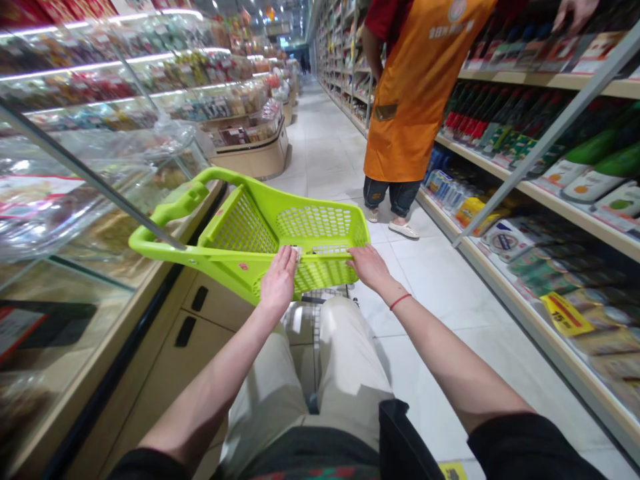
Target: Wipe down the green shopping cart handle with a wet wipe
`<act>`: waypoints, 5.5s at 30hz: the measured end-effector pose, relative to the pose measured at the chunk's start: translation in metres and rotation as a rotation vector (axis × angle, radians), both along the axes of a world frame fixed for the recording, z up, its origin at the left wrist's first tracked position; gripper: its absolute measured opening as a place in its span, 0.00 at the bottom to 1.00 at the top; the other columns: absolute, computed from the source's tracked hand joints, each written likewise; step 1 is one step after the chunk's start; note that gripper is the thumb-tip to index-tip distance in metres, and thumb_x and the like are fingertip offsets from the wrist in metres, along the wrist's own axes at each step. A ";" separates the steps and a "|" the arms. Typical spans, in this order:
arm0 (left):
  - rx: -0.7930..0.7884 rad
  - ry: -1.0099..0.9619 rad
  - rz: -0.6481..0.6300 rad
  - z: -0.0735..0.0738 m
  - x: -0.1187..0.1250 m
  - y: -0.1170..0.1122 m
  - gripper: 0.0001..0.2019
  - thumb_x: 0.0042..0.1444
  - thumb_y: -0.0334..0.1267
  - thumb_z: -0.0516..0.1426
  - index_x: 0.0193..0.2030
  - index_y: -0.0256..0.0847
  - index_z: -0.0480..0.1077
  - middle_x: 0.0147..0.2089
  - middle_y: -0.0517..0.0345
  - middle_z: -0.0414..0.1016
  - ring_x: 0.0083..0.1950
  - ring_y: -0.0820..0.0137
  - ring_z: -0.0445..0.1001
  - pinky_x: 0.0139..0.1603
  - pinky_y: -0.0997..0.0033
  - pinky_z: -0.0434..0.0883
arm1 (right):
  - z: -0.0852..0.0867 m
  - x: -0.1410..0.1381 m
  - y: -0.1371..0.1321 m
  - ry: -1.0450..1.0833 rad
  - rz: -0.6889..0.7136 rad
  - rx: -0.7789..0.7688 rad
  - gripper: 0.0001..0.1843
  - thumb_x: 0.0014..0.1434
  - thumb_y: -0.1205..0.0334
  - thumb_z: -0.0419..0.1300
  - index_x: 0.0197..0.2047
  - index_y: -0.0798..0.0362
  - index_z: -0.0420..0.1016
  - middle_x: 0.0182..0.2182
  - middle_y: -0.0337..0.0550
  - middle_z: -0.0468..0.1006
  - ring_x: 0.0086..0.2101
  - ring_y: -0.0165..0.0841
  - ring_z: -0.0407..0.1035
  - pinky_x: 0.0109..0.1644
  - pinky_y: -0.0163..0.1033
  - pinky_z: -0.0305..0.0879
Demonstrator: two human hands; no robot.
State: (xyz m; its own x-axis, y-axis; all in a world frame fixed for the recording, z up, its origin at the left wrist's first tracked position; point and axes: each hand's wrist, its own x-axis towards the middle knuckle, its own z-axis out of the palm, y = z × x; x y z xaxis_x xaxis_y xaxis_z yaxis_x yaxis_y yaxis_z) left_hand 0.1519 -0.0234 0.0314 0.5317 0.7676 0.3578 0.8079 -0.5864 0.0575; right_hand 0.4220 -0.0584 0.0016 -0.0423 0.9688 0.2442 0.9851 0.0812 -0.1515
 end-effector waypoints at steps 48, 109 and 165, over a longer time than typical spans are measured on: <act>0.058 0.144 -0.301 -0.021 0.142 -0.034 0.24 0.65 0.25 0.44 0.67 0.23 0.58 0.70 0.35 0.59 0.73 0.60 0.56 0.72 0.59 0.58 | -0.045 0.041 0.000 0.250 0.115 0.193 0.32 0.59 0.71 0.53 0.67 0.60 0.62 0.66 0.56 0.63 0.67 0.40 0.54 0.71 0.53 0.54; 0.067 0.190 -0.265 -0.007 0.152 -0.043 0.24 0.64 0.25 0.43 0.66 0.18 0.59 0.69 0.32 0.61 0.72 0.59 0.58 0.72 0.60 0.57 | -0.041 0.032 0.003 0.313 -0.013 0.143 0.25 0.65 0.67 0.48 0.64 0.57 0.68 0.65 0.53 0.66 0.67 0.38 0.54 0.71 0.52 0.54; -0.015 0.113 0.108 0.019 0.004 -0.011 0.27 0.61 0.21 0.44 0.68 0.26 0.58 0.72 0.40 0.57 0.74 0.61 0.52 0.73 0.60 0.56 | 0.017 -0.030 -0.006 0.032 -0.085 -0.095 0.22 0.67 0.50 0.54 0.57 0.54 0.73 0.49 0.52 0.81 0.49 0.42 0.74 0.54 0.43 0.64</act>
